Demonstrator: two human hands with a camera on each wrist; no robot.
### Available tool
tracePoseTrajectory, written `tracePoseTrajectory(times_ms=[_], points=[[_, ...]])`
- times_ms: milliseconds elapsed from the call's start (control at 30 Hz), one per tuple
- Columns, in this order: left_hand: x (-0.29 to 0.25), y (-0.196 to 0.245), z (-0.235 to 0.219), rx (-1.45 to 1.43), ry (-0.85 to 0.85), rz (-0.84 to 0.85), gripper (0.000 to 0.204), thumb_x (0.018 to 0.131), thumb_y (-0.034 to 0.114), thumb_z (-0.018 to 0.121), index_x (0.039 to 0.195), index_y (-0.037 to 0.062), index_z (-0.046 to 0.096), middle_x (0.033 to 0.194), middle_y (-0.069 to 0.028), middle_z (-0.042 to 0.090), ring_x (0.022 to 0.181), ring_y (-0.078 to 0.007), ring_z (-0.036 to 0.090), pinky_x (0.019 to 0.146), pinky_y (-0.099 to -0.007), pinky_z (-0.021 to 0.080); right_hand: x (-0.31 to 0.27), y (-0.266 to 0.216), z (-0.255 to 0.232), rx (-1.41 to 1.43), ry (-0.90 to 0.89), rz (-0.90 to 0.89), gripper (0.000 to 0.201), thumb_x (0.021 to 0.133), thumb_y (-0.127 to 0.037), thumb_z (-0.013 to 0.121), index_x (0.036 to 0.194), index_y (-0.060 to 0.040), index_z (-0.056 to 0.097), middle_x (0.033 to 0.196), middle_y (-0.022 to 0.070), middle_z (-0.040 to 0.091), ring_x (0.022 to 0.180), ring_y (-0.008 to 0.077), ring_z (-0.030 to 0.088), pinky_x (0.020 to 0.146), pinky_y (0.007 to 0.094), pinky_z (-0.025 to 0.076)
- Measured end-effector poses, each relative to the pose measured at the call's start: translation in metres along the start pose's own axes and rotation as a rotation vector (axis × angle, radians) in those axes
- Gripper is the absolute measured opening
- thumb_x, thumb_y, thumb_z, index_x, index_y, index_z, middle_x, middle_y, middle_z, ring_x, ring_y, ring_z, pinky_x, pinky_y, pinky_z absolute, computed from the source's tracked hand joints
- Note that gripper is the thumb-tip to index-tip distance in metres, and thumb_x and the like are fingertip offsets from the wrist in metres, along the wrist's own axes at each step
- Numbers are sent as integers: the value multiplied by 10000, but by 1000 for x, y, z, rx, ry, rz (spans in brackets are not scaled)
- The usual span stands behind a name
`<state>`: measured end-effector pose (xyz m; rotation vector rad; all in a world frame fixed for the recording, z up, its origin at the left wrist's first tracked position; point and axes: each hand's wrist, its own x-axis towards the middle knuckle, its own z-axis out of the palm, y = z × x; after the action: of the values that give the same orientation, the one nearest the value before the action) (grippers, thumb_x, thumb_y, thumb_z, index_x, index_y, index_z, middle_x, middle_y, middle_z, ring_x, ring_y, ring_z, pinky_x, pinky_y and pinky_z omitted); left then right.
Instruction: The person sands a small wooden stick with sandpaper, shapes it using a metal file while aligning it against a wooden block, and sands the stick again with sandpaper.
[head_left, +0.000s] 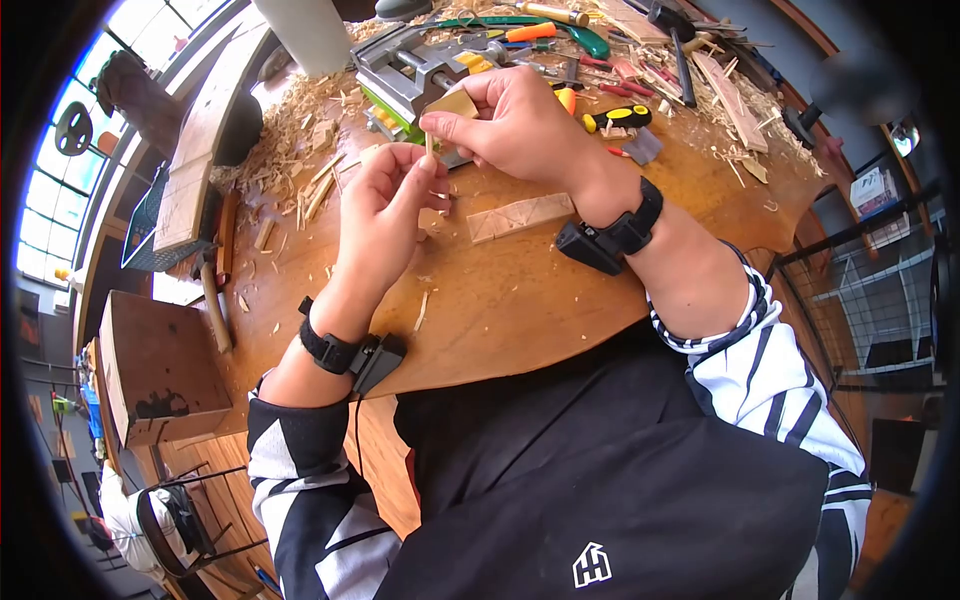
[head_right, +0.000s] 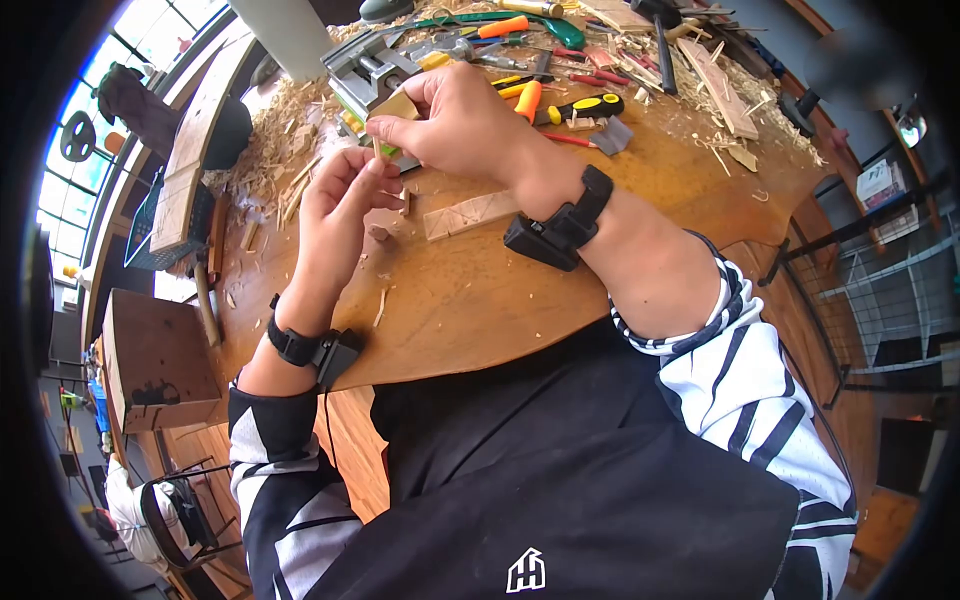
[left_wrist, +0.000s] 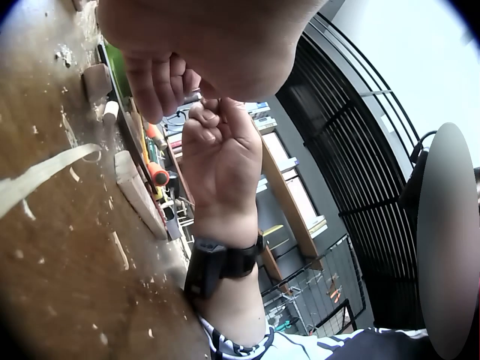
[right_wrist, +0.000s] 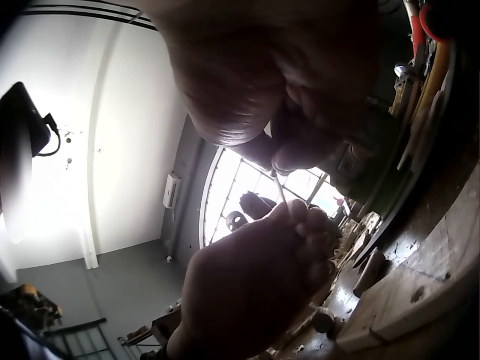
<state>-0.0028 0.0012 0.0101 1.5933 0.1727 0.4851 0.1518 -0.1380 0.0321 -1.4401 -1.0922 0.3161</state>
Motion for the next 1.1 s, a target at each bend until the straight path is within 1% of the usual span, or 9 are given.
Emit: tracePoseTrajectory(times_ms=[167, 367, 433, 533, 600, 667, 867, 1033, 1100], points=[[1, 3, -2, 67, -4, 58, 162, 1107, 142, 666, 1097, -19, 668, 958, -62, 740, 823, -110, 705, 750, -266, 591, -3, -9, 2, -23, 40, -12, 203, 1001, -210, 825, 986, -9, 803, 707, -25, 689, 580, 20, 561, 514, 226, 421], [0, 3, -5, 94, -4, 74, 155, 1105, 127, 668, 1062, -21, 670, 933, -58, 736, 793, -107, 696, 734, -258, 580, -5, -3, 1, -38, -63, -25, 215, 995, -214, 835, 991, -2, 798, 713, -22, 691, 580, 19, 558, 517, 219, 420], [-1, 4, -2, 80, -16, 77, 138, 1094, 112, 683, 1051, -19, 668, 928, -56, 733, 788, -107, 694, 735, -259, 580, 1, -5, -3, 37, 79, -23, 214, 1001, -214, 828, 985, -3, 795, 711, -24, 684, 583, 25, 563, 526, 215, 431], [-5, 0, -1, 46, -12, 29, 129, 1084, 100, 696, 1042, -19, 668, 928, -59, 734, 783, -108, 693, 734, -257, 579, 0, -5, -6, 101, -68, 89, 214, 1009, -217, 820, 978, -8, 794, 707, -26, 679, 589, 31, 573, 533, 211, 438], [-1, -1, -5, 47, -22, 47, 148, 1091, 119, 691, 1039, -18, 669, 931, -61, 737, 780, -109, 693, 734, -258, 579, 3, -5, -13, 68, -54, 10, 225, 1020, -229, 810, 981, -8, 795, 727, -22, 690, 600, 34, 588, 536, 209, 444], [1, 3, -6, 68, 17, 61, 163, 1102, 137, 678, 1050, -18, 670, 927, -60, 737, 777, -110, 694, 737, -261, 583, 6, -5, -16, 131, 127, -2, 238, 1022, -242, 809, 986, -7, 795, 748, -16, 700, 612, 36, 595, 545, 209, 450], [6, 2, -6, 14, 45, 90, 179, 1119, 157, 654, 1090, -19, 665, 974, -69, 737, 828, -113, 700, 755, -270, 597, 2, -7, -10, -50, -60, 10, 286, 1103, -300, 693, 1029, -40, 785, 708, -35, 642, 604, 40, 551, 546, 236, 438], [6, 2, -6, 11, 40, 95, 178, 1120, 159, 654, 1096, -17, 664, 973, -65, 738, 828, -112, 698, 757, -270, 598, 0, -4, -5, -176, -111, -196, 308, 1122, -312, 654, 1034, -43, 776, 685, -26, 617, 583, 41, 531, 531, 256, 417], [4, 3, -6, 30, 40, 74, 174, 1114, 155, 664, 1091, -18, 664, 960, -62, 740, 811, -109, 692, 755, -265, 593, -1, -5, -5, -175, -114, -193, 295, 1118, -301, 662, 1028, -43, 773, 689, -28, 621, 579, 42, 535, 530, 255, 419]])
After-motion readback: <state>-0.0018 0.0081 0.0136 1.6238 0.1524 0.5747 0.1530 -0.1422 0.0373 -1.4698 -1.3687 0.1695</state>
